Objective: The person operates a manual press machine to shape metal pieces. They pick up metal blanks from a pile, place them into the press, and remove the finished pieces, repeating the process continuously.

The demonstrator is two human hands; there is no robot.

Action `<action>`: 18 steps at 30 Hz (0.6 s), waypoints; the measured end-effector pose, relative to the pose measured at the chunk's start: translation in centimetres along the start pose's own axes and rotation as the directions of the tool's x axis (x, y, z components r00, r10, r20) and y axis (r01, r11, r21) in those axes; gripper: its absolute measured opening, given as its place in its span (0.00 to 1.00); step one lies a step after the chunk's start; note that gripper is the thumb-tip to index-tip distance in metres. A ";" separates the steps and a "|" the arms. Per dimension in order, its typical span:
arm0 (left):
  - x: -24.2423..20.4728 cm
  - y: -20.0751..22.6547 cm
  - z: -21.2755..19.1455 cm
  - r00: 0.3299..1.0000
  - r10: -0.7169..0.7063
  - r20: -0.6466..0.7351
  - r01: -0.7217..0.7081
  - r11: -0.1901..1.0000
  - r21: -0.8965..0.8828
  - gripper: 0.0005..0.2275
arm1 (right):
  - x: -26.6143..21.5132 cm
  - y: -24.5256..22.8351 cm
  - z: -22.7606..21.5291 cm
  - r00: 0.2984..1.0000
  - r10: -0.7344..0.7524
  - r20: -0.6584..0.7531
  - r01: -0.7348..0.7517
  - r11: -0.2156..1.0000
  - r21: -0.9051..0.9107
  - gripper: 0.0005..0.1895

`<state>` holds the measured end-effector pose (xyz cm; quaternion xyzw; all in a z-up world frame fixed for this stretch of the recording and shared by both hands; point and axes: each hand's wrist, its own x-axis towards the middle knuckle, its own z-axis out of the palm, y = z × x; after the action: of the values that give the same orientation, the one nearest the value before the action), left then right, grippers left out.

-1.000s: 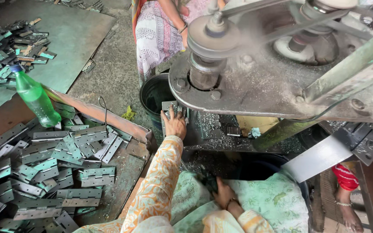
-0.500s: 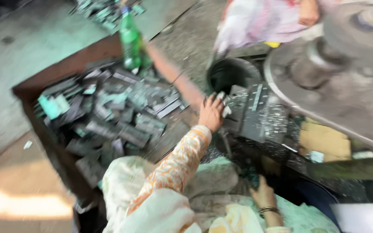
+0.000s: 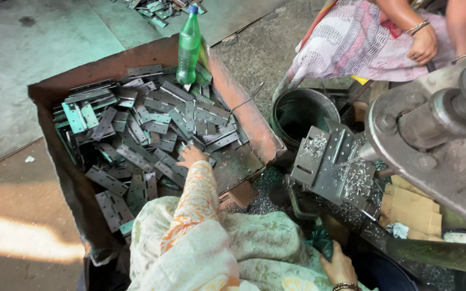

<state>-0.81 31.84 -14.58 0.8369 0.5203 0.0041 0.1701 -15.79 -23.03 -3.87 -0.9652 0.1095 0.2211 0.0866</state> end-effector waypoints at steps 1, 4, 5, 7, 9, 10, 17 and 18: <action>0.6 -0.4 0.0 1.000 0.001 -0.026 0.000 1.000 0.026 0.21 | 0.2 0.0 0.2 1.000 -0.005 -0.003 0.005 1.000 0.006 0.43; 2.2 -1.3 -0.6 0.984 -0.072 0.165 0.063 0.996 0.057 0.28 | 1.1 -0.2 0.2 0.999 -0.009 0.036 0.009 1.000 0.003 0.45; 2.4 -1.7 -0.9 0.955 -0.112 0.273 0.096 0.993 0.070 0.34 | 1.2 -0.2 0.1 0.998 -0.006 0.061 0.006 1.000 -0.004 0.46; 2.6 -2.0 -1.2 0.981 -0.097 0.170 0.090 0.995 0.049 0.23 | 1.4 -0.3 -0.1 0.994 0.036 0.104 -0.036 0.999 -0.005 0.47; 2.6 -1.8 -1.4 0.979 -0.105 0.173 0.097 0.994 0.053 0.18 | 1.2 -0.6 0.0 0.989 0.054 0.134 -0.053 0.999 -0.013 0.46; 2.7 -1.4 -1.4 0.967 -0.118 0.226 0.106 0.992 0.067 0.19 | 1.2 -0.6 -0.4 0.989 0.051 0.142 -0.049 0.999 -0.019 0.44; 1.1 4.2 -3.9 0.912 0.342 0.224 -0.340 0.939 -0.049 0.12 | -0.7 -2.3 -1.6 0.990 0.071 0.125 -0.065 0.997 -0.051 0.42; -0.1 5.0 -5.4 0.910 0.399 0.114 -0.401 0.916 -0.004 0.10 | -0.9 -2.6 -1.8 0.991 0.055 0.124 -0.050 0.998 -0.042 0.41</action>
<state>2.46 31.27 -8.09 0.9262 0.3276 -0.0134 0.1863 -15.22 -20.76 -1.58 -0.9478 0.1246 0.2855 0.0685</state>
